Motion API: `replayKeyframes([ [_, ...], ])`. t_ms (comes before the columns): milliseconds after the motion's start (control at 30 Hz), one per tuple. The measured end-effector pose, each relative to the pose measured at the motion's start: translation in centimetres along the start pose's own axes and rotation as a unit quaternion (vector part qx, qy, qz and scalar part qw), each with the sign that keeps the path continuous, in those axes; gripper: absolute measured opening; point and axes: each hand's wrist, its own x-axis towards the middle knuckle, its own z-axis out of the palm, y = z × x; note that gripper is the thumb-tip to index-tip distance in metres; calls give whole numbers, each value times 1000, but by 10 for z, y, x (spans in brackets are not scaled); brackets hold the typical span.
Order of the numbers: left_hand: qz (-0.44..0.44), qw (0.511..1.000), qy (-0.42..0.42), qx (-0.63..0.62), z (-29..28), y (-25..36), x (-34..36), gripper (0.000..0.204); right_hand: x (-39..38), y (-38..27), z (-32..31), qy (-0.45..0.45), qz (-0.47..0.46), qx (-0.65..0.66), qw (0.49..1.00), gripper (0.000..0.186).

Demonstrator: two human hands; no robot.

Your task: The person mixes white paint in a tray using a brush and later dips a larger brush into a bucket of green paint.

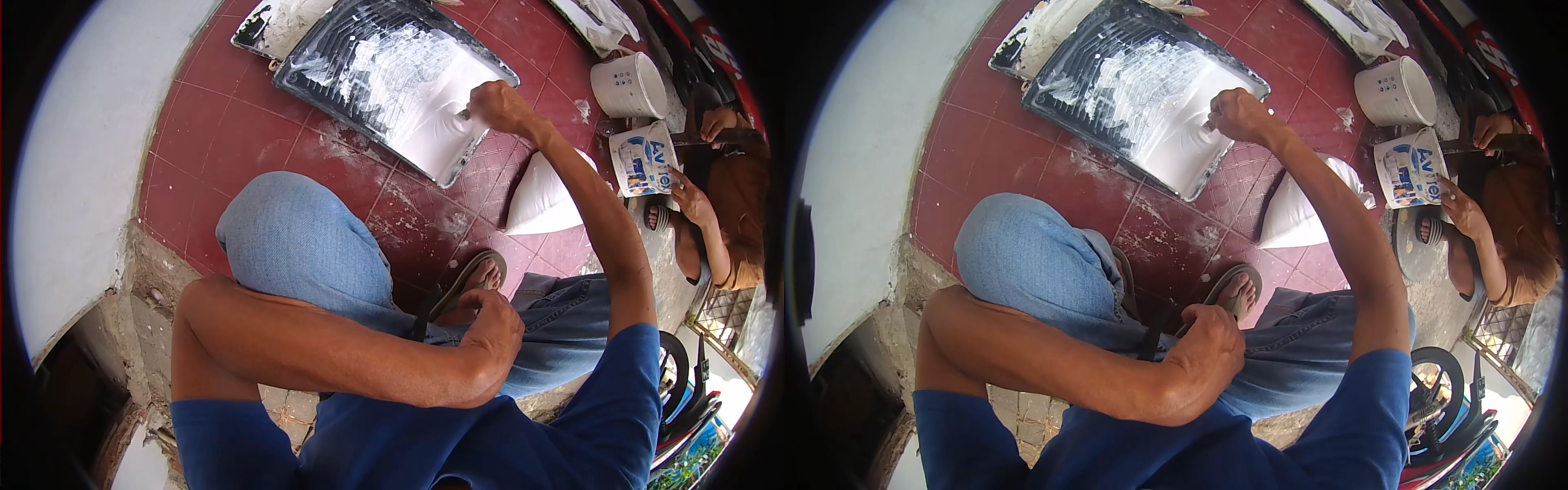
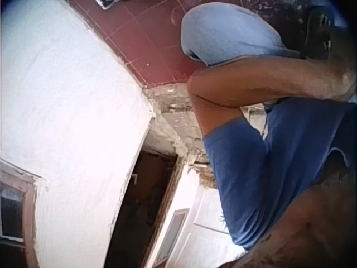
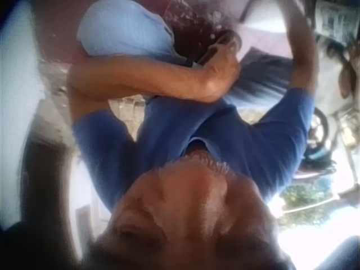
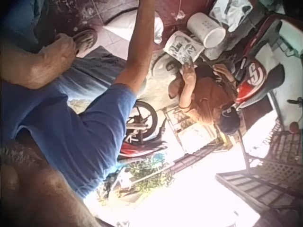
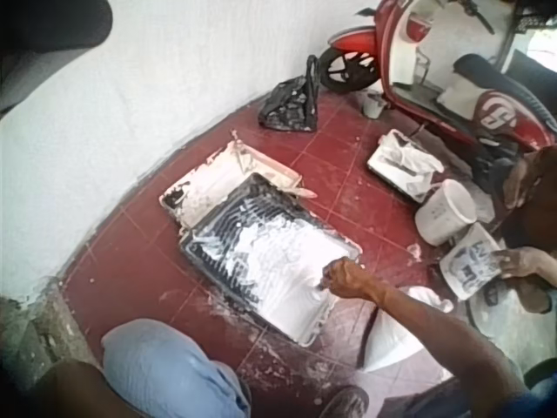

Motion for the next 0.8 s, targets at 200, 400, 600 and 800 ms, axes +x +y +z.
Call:
replayKeyframes([
  [200,3,999,-40,-21,-7,0,6,39,6,11,1,29,9,-120,992,18],
  [400,15,995,-81,-49,-9,-1,10,45,13,24,-11,59,60,45,995,19],
  [600,3,999,-46,-22,-4,-3,6,35,19,9,-20,9,59,35,998,20],
  [800,-10,1000,-20,-4,-1,-4,5,30,17,17,-12,9,26,-72,997,20],
])
